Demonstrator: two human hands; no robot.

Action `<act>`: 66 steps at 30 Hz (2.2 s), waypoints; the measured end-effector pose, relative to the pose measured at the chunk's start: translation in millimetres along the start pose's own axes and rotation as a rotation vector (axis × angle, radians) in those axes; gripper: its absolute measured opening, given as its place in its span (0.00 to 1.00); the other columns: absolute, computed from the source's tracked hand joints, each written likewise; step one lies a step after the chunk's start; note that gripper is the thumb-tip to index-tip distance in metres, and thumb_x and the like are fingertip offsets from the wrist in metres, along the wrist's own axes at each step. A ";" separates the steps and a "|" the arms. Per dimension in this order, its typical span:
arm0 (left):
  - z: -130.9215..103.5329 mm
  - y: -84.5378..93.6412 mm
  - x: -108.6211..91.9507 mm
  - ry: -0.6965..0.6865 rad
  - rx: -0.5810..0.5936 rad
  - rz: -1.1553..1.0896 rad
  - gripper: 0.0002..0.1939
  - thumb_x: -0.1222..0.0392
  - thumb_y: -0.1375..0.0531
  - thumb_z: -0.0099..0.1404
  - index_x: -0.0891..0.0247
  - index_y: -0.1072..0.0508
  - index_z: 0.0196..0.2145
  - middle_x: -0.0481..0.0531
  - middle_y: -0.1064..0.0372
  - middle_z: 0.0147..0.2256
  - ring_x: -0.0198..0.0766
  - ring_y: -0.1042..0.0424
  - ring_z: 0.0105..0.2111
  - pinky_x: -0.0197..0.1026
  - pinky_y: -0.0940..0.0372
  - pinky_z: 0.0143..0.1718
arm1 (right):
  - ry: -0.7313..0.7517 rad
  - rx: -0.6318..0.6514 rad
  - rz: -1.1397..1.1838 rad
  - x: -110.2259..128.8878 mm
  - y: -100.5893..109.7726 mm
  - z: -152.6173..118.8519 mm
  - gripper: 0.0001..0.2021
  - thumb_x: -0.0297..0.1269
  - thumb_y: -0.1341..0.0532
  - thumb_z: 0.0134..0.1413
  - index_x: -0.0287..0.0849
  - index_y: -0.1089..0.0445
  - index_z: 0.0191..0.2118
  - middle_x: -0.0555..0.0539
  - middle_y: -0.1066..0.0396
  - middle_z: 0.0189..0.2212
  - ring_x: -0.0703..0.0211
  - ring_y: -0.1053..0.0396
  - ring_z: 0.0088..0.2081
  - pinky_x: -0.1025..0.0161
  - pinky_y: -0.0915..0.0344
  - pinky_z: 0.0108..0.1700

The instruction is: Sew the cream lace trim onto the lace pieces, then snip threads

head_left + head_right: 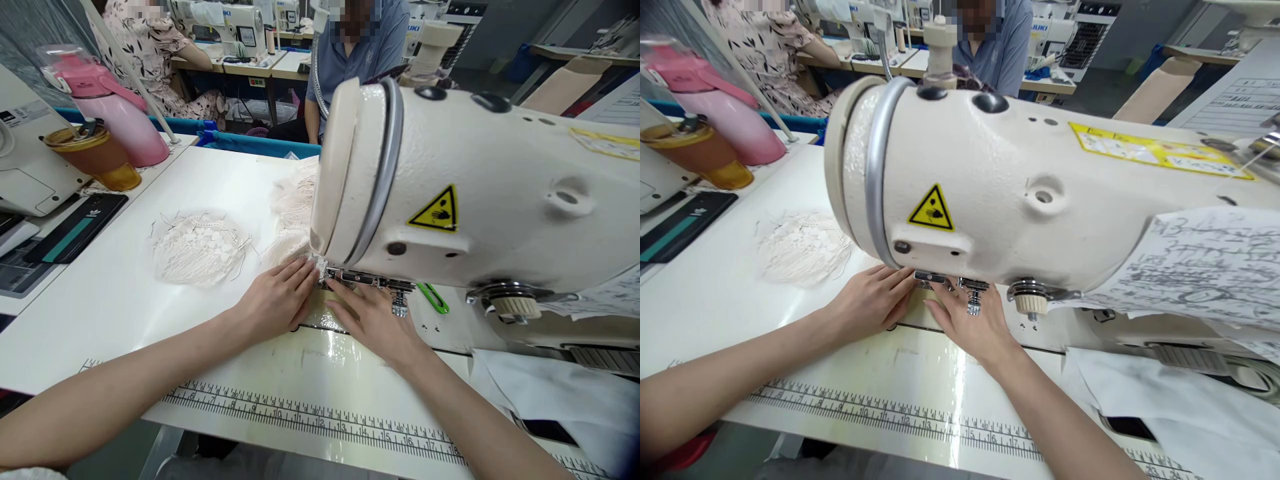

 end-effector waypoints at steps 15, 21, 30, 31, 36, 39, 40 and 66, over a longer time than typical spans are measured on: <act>3.2 11.4 -2.1 0.089 0.018 -0.055 0.22 0.54 0.52 0.73 0.69 0.33 0.56 0.60 0.31 0.53 0.46 0.34 0.56 0.50 0.38 0.58 | 0.001 -0.188 0.225 -20.2 -9.9 -2.9 0.15 0.42 0.46 0.62 0.51 0.29 0.50 0.45 0.23 0.33 0.48 0.26 0.37 0.50 0.32 0.41; -20.8 49.0 54.9 0.664 0.033 -0.170 0.11 0.58 0.47 0.70 0.64 0.27 0.41 0.56 0.27 0.43 0.43 0.29 0.44 0.44 0.33 0.41 | 0.033 -0.313 0.184 -24.1 -9.1 -4.0 0.13 0.38 0.47 0.63 0.47 0.25 0.43 0.45 0.22 0.30 0.50 0.26 0.31 0.51 0.33 0.36; -88.7 52.2 116.3 1.056 -0.224 -0.479 0.08 0.55 0.39 0.59 0.61 0.28 0.29 0.50 0.29 0.31 0.38 0.31 0.30 0.37 0.38 0.29 | 0.054 -0.195 0.209 -19.8 -4.0 0.5 0.16 0.37 0.50 0.65 0.50 0.26 0.46 0.44 0.22 0.40 0.50 0.25 0.36 0.50 0.36 0.41; -92.3 52.2 122.5 1.107 -0.289 -0.539 0.10 0.52 0.40 0.60 0.62 0.29 0.29 0.49 0.30 0.28 0.37 0.32 0.27 0.37 0.38 0.28 | 0.037 -0.214 0.214 -20.0 -6.3 -0.1 0.15 0.38 0.50 0.65 0.51 0.26 0.47 0.44 0.22 0.39 0.50 0.25 0.36 0.52 0.35 0.40; -101.4 77.2 140.0 1.243 -0.558 -0.789 0.16 0.47 0.45 0.62 0.64 0.31 0.32 0.55 0.29 0.29 0.42 0.28 0.31 0.43 0.32 0.32 | -0.030 -0.245 0.216 -21.2 -14.5 -2.9 0.15 0.41 0.48 0.64 0.51 0.27 0.49 0.45 0.22 0.32 0.53 0.26 0.34 0.57 0.36 0.34; -90.1 93.9 115.0 1.087 -0.667 -1.025 0.12 0.50 0.45 0.64 0.61 0.31 0.37 0.53 0.27 0.35 0.41 0.26 0.34 0.42 0.31 0.34 | -0.073 -0.233 0.264 -21.3 -13.5 -2.0 0.15 0.41 0.48 0.64 0.50 0.26 0.48 0.44 0.23 0.32 0.54 0.27 0.33 0.58 0.35 0.35; -80.6 96.5 99.5 0.978 -0.600 -1.034 0.10 0.51 0.45 0.66 0.60 0.31 0.37 0.52 0.27 0.35 0.40 0.26 0.33 0.41 0.31 0.33 | -0.092 -0.231 0.286 -21.2 -12.9 -1.3 0.16 0.41 0.49 0.64 0.50 0.26 0.48 0.44 0.23 0.33 0.54 0.27 0.33 0.57 0.35 0.35; 17.3 36.7 12.9 0.286 -0.034 0.087 0.17 0.68 0.53 0.69 0.66 0.24 0.39 0.59 0.24 0.37 0.47 0.25 0.38 0.49 0.28 0.37 | 0.183 -0.149 0.140 -8.5 1.5 -4.2 0.17 0.23 0.48 0.57 0.49 0.25 0.38 0.58 0.23 0.41 0.69 0.32 0.29 0.63 0.49 0.29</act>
Point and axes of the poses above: each hand's wrist, its own z-axis towards the middle knuckle, its own y-axis out of the back of the hand, x = y × z, the point moved 3 cm from there along z, towards the middle knuckle
